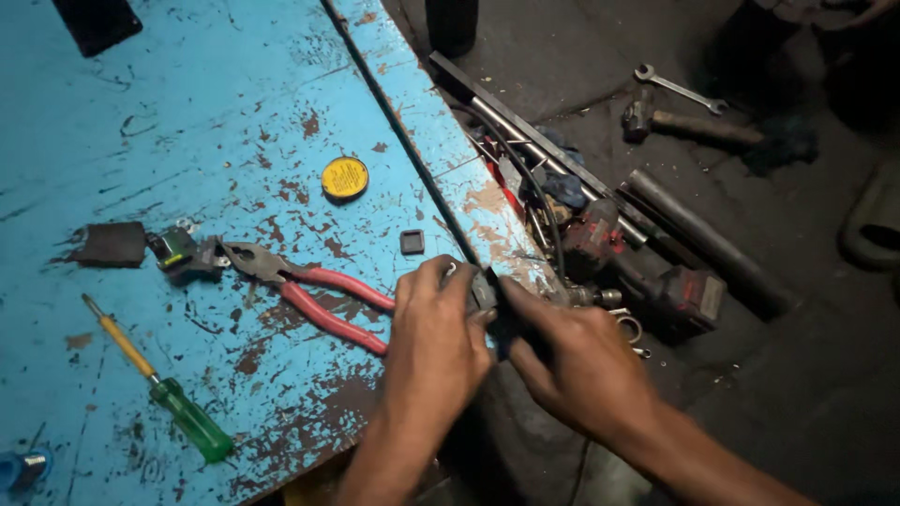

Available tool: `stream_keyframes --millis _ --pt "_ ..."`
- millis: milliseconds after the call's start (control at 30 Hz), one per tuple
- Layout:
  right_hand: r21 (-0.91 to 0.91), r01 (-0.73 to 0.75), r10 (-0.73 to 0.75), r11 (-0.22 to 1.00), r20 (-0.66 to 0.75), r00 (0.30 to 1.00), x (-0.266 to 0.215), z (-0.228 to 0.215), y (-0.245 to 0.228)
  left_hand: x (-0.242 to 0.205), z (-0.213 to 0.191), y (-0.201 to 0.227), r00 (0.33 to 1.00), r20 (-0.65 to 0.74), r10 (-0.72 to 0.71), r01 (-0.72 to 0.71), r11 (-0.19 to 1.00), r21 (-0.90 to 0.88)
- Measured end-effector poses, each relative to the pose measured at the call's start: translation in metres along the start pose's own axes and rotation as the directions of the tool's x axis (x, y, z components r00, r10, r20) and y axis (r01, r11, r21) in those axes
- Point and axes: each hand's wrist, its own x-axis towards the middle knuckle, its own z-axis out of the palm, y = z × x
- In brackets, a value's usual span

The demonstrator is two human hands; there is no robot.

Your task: The person uses a metal file to smooth the edges of a small black electrical component held in their left hand. They repeatedly file different sides of the component while working at a blue workbench.

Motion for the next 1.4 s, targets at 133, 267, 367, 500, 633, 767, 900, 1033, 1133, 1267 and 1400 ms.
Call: stream_keyframes --millis 133,267,367,500,633,767,900,1033,1133,1267,1400 --pt "0.073 0.126 -0.118 0.989 -0.111 0.987 -0.014 -0.001 0.003 -0.002 -0.001 -0.007 0.999 0.043 -0.005 0.005 1.000 0.000" --pt "-0.011 0.198 -0.198 0.980 -0.127 0.972 -0.004 0.004 0.001 0.001 0.002 -0.008 1.000 -0.005 0.006 -0.006 1.000 0.003" --pt "-0.083 0.125 -0.131 0.989 -0.078 0.988 0.006 0.003 -0.004 0.004 -0.001 -0.009 1.000 -0.026 0.000 0.000 1.000 -0.003" --pt "0.008 0.078 -0.077 0.997 -0.057 0.995 0.006 -0.005 -0.002 -0.001 0.001 -0.008 1.000 -0.013 -0.021 0.020 0.999 -0.028" --pt "0.084 0.012 -0.005 0.996 -0.072 0.997 -0.005 -0.009 -0.004 -0.001 0.002 -0.009 1.000 -0.010 -0.012 0.012 1.000 -0.024" --pt "0.073 0.056 -0.048 0.996 -0.102 0.994 -0.008 -0.001 -0.002 -0.005 0.003 -0.009 0.999 -0.028 -0.016 0.015 0.999 -0.035" --pt "0.006 0.107 -0.105 0.994 -0.117 0.987 0.003 0.003 0.006 -0.001 0.003 -0.009 0.998 -0.058 -0.026 0.025 1.000 -0.016" --pt "0.010 0.126 -0.123 0.992 -0.145 0.982 0.000 0.004 0.010 -0.001 0.003 -0.009 0.999 -0.045 -0.023 0.022 0.999 -0.032" --pt "-0.064 -0.048 0.039 0.997 -0.127 0.991 0.002 -0.003 0.003 -0.002 0.000 -0.006 0.999 -0.036 -0.035 0.035 0.999 -0.016" --pt "-0.032 -0.107 0.102 0.994 -0.136 0.985 0.004 -0.010 -0.003 -0.002 -0.005 -0.006 0.999 -0.037 -0.036 0.035 0.999 -0.028" --pt "0.008 0.058 -0.057 0.998 -0.093 0.994 -0.011 0.011 0.021 -0.006 0.013 -0.021 0.998 -0.055 0.022 -0.023 1.000 -0.014"
